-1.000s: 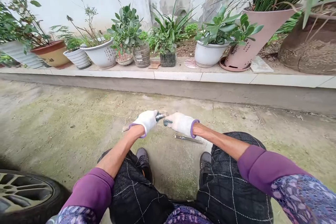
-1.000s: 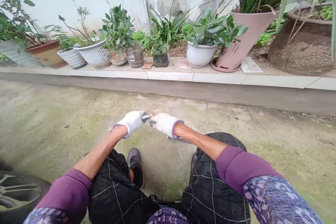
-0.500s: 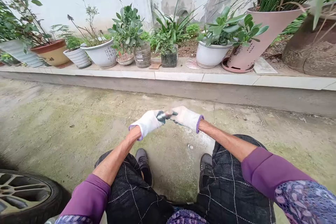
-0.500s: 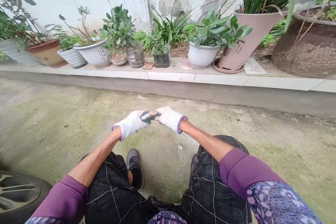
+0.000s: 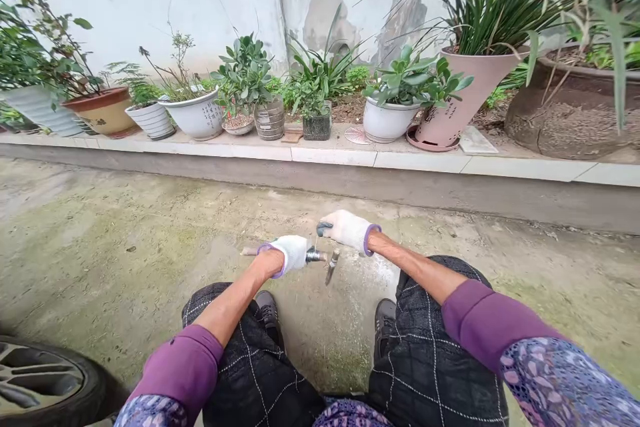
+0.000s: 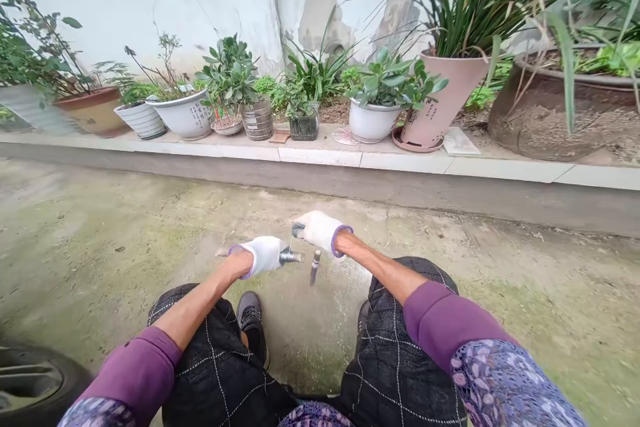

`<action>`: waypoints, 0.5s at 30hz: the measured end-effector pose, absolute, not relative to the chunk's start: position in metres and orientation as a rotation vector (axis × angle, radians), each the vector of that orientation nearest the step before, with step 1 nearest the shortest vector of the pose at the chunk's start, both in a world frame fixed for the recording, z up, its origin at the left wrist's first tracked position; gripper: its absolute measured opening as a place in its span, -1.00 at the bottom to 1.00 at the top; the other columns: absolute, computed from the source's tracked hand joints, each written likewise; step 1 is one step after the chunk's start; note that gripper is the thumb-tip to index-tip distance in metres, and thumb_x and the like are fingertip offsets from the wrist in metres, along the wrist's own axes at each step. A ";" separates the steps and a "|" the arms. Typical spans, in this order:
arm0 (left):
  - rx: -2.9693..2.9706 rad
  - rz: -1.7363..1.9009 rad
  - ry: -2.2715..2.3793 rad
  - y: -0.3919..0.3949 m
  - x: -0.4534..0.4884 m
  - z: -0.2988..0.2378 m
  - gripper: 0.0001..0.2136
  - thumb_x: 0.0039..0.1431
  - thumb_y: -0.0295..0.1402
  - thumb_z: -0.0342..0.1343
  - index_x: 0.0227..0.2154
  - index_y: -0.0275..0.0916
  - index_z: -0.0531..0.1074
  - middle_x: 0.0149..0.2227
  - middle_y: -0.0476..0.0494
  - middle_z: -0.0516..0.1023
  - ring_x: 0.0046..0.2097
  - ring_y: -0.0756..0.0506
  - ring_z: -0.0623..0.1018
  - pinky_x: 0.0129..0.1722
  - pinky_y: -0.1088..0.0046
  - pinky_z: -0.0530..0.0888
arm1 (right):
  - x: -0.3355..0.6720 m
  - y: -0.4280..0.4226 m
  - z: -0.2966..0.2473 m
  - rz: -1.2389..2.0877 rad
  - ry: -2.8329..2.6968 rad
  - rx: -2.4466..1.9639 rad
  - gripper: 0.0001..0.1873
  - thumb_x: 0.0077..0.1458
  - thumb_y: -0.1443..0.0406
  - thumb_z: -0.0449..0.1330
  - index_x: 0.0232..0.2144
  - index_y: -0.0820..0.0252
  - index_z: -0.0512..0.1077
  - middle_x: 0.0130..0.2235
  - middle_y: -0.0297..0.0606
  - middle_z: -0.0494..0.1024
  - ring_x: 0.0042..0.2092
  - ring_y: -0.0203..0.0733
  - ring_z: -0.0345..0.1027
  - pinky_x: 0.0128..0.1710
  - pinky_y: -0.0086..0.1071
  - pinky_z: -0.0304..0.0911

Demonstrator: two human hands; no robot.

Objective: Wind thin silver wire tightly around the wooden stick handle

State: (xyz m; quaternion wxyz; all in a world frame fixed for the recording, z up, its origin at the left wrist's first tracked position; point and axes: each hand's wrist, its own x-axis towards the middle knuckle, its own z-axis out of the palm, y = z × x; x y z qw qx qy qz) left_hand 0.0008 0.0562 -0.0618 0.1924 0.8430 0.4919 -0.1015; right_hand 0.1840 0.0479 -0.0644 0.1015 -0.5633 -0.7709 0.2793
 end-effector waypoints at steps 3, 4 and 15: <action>2.306 -0.137 1.364 0.061 0.001 -0.055 -0.87 0.12 -0.30 0.26 -0.35 -0.27 0.52 -0.48 -0.02 0.51 -0.41 -0.01 0.50 -0.42 0.53 0.43 | 0.188 0.056 -0.067 0.822 -2.235 -1.642 -0.71 0.16 0.31 0.10 -0.19 0.24 0.61 -0.37 -0.30 0.56 -0.38 -0.29 0.29 -0.36 -0.45 0.14; 2.286 -0.088 1.369 0.063 0.000 -0.052 -0.88 0.10 -0.33 0.25 -0.34 -0.27 0.52 -0.50 -0.01 0.50 -0.44 -0.01 0.48 -0.46 0.55 0.40 | 0.187 0.059 -0.068 0.820 -2.212 -1.634 -0.70 0.18 0.32 0.09 -0.19 0.25 0.61 -0.36 -0.29 0.57 -0.38 -0.29 0.29 -0.36 -0.46 0.15; 2.310 -0.102 1.593 0.078 -0.010 -0.054 -0.79 0.18 -0.35 0.14 -0.15 -0.26 0.54 -0.27 -0.22 0.64 -0.27 -0.12 0.61 -0.28 0.47 0.49 | 0.165 0.046 -0.069 0.829 -2.355 -1.675 -0.74 0.22 0.31 0.10 -0.18 0.16 0.60 -0.29 -0.24 0.59 -0.32 -0.23 0.37 -0.29 -0.42 0.18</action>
